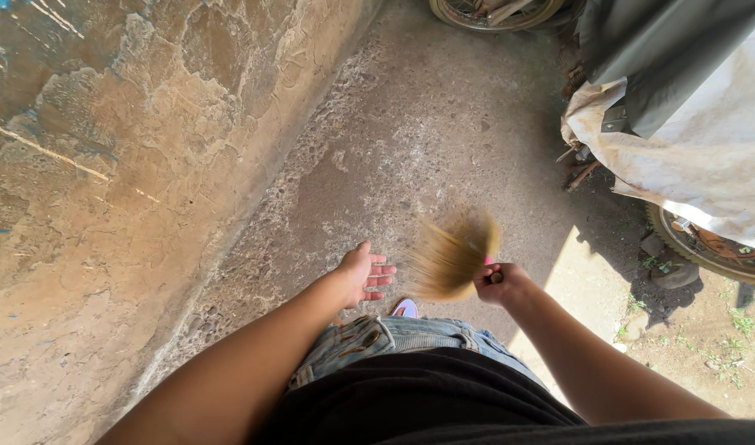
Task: The person sweeps the concrete floor of an outdoor area using a short-handled broom, moving dirt and debris along the base of a wall and around the wheels of a parked motorcycle.
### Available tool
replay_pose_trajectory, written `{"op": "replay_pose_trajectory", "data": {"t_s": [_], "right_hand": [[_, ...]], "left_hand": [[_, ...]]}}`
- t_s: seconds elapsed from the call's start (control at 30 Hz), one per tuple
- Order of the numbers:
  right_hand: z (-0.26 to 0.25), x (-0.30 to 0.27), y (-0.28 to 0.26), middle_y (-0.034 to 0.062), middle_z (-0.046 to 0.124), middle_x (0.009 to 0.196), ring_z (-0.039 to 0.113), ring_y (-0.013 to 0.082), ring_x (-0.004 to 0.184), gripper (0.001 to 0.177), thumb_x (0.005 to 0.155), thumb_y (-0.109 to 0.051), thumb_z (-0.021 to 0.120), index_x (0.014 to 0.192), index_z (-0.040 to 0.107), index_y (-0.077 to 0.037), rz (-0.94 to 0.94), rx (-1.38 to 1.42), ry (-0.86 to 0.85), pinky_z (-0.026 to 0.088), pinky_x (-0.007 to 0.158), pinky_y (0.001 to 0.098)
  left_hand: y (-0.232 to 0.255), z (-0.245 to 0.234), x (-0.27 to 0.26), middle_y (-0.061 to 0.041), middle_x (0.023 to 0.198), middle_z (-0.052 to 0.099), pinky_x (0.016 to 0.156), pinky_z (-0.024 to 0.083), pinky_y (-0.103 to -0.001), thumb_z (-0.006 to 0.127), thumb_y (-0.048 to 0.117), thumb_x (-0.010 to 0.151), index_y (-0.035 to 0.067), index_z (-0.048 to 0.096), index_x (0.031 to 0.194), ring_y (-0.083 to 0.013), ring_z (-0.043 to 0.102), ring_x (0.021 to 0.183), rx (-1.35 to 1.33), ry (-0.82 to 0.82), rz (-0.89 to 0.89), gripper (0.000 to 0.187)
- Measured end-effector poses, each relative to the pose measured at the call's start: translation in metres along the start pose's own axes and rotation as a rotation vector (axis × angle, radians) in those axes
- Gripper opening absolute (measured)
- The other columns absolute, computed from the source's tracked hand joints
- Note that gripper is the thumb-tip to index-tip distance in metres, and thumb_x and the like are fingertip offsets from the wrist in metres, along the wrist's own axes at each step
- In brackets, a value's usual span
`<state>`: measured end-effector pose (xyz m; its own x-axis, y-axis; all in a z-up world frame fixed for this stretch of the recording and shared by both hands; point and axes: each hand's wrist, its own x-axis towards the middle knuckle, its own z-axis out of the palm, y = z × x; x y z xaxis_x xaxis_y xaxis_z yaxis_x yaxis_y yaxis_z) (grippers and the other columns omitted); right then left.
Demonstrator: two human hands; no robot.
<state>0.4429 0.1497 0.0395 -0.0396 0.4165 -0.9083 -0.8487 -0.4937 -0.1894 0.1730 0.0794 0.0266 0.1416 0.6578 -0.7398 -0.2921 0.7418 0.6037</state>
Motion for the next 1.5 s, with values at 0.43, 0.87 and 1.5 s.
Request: {"op": "replay_pose_trajectory", "data": {"t_s": [0.43, 0.87, 1.5], "right_hand": [[0.056, -0.134, 0.060, -0.0042, 0.037, 0.051, 0.035, 0.0043, 0.039, 0.035, 0.098, -0.024, 0.030, 0.069, 0.039, -0.006, 0.199, -0.148, -0.246, 0.035, 0.033, 0.0177], [-0.011, -0.044, -0.027, 0.0113, 0.052, 0.060, 0.034, -0.0010, 0.037, 0.050, 0.100, -0.028, 0.031, 0.124, 0.035, 0.015, 0.212, 0.299, -0.097, 0.030, 0.029, 0.0086], [0.033, -0.143, -0.004, -0.0048, 0.039, 0.052, 0.032, 0.0014, 0.037, 0.036, 0.098, -0.023, 0.031, 0.068, 0.043, -0.008, 0.069, 0.173, -0.084, 0.031, 0.033, 0.0192]], "left_hand": [[0.017, 0.033, 0.008, -0.005, 0.095, 0.065, 0.074, 0.045, -0.040, 0.018, 0.050, 0.094, 0.011, 0.049, 0.122, -0.0170, 0.058, 0.083, 0.064, 0.049, -0.003, 0.058], [0.001, 0.052, 0.021, -0.003, 0.096, 0.065, 0.073, 0.044, -0.041, 0.017, 0.055, 0.093, 0.011, 0.048, 0.124, -0.0159, 0.057, 0.083, 0.145, 0.041, -0.043, 0.062], [0.030, 0.084, 0.041, -0.005, 0.101, 0.064, 0.074, 0.045, -0.041, 0.017, 0.051, 0.093, 0.011, 0.047, 0.126, -0.0180, 0.057, 0.086, 0.173, -0.010, -0.013, 0.059]]}}
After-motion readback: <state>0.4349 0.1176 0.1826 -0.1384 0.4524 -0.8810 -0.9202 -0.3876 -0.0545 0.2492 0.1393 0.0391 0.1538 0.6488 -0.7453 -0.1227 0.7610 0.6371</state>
